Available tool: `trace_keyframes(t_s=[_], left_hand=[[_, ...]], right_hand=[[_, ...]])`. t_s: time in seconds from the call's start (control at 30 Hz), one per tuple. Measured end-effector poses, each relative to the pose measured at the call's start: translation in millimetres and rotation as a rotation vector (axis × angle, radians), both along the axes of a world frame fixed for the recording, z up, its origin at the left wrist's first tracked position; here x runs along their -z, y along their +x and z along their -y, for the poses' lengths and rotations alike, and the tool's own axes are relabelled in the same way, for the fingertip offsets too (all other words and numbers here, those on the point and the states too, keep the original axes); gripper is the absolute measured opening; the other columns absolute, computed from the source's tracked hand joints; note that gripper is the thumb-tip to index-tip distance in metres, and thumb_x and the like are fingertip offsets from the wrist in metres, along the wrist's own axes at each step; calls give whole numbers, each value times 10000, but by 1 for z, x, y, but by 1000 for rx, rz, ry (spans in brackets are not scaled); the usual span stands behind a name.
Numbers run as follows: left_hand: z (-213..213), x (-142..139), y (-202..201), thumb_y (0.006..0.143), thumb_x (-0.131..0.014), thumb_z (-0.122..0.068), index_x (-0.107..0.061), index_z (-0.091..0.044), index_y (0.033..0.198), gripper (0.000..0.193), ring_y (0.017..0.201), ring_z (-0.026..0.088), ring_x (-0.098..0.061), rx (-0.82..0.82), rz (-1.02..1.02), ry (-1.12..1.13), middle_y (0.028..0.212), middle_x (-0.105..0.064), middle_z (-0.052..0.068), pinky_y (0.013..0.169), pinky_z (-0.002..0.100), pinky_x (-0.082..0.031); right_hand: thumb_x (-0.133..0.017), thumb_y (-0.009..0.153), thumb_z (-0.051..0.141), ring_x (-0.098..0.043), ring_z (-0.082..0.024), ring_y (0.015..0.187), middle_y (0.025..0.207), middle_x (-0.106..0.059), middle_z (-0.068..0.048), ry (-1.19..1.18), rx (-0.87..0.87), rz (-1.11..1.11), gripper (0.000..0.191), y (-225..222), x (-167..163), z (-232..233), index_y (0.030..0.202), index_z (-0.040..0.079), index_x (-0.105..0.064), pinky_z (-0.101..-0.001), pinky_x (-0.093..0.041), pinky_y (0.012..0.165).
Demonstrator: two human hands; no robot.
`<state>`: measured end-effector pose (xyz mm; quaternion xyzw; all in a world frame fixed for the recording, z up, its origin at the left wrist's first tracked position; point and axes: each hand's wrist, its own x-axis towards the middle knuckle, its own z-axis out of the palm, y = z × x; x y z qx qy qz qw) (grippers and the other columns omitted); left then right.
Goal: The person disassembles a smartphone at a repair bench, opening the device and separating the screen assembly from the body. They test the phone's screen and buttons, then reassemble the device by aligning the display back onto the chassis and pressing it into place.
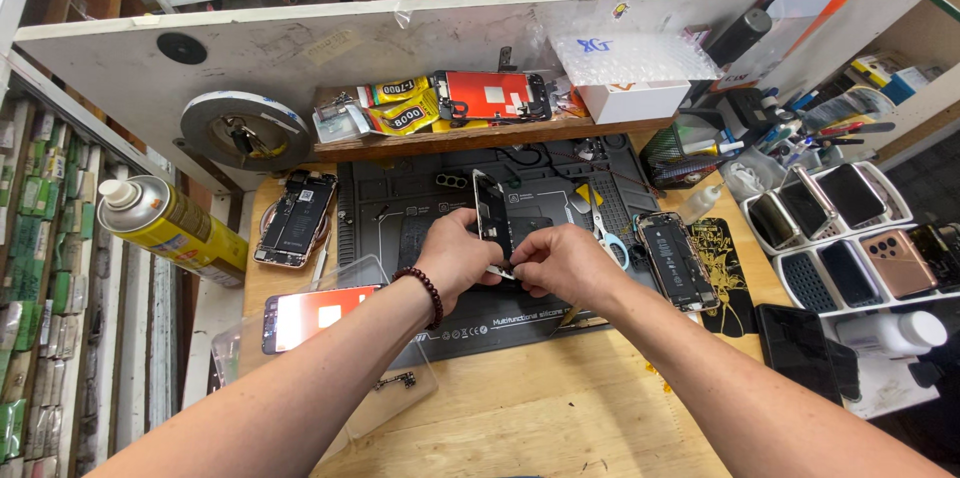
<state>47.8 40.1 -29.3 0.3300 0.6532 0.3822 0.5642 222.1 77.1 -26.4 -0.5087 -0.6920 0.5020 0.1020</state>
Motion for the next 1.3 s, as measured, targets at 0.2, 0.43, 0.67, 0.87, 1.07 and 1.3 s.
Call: trace_keyframes(t_s=[0.2,0.43,0.67,0.87,1.07,1.3], left_hand=[[7,-11,8,741,-729,77,-565,-93,1307,614,766,162,-716,-6,-145,-39,959,-723,78,599,293,-607],[11,-16,9,723,-749,76,-546,-102,1320,655,748,160,-720,0,-196,-49,980,-718,78,591,292,-611],[9,-11,7,690,-741,111,-517,-132,1371,757,729,156,-710,-10,-149,-31,976,-713,75,578,294,-609],[6,-5,6,686,-747,114,-542,-130,1382,765,682,160,-690,-21,-156,-46,935,-716,89,559,302,-591],[1,-3,2,718,-722,122,-558,-99,1361,700,672,162,-703,0,-116,-46,951,-720,86,564,294,-612],[0,-8,-2,756,-725,145,-522,-44,1226,545,726,180,-735,-21,-84,-52,1012,-697,121,589,279,-650]], right_hand=[[-751,850,82,-733,-130,676,774,-769,-66,-1,-10,13,140,-3,-7,1,947,-15,-780,-269,-621,637],[-765,835,97,-706,-113,637,742,-768,-57,70,-34,66,140,-7,-10,5,940,6,-785,-271,-585,607],[-761,842,120,-705,-112,630,744,-774,-56,116,-50,110,142,-8,-12,9,948,30,-787,-279,-580,602],[-756,834,128,-719,-131,626,745,-778,-70,211,-94,152,137,-10,-12,10,930,35,-785,-294,-581,603],[-751,827,134,-753,-173,679,784,-788,-98,329,-124,162,143,-14,-11,11,921,32,-788,-314,-593,653],[-716,833,132,-776,-194,738,866,-803,-102,291,-57,178,181,-20,-12,11,980,46,-775,-320,-615,693]])
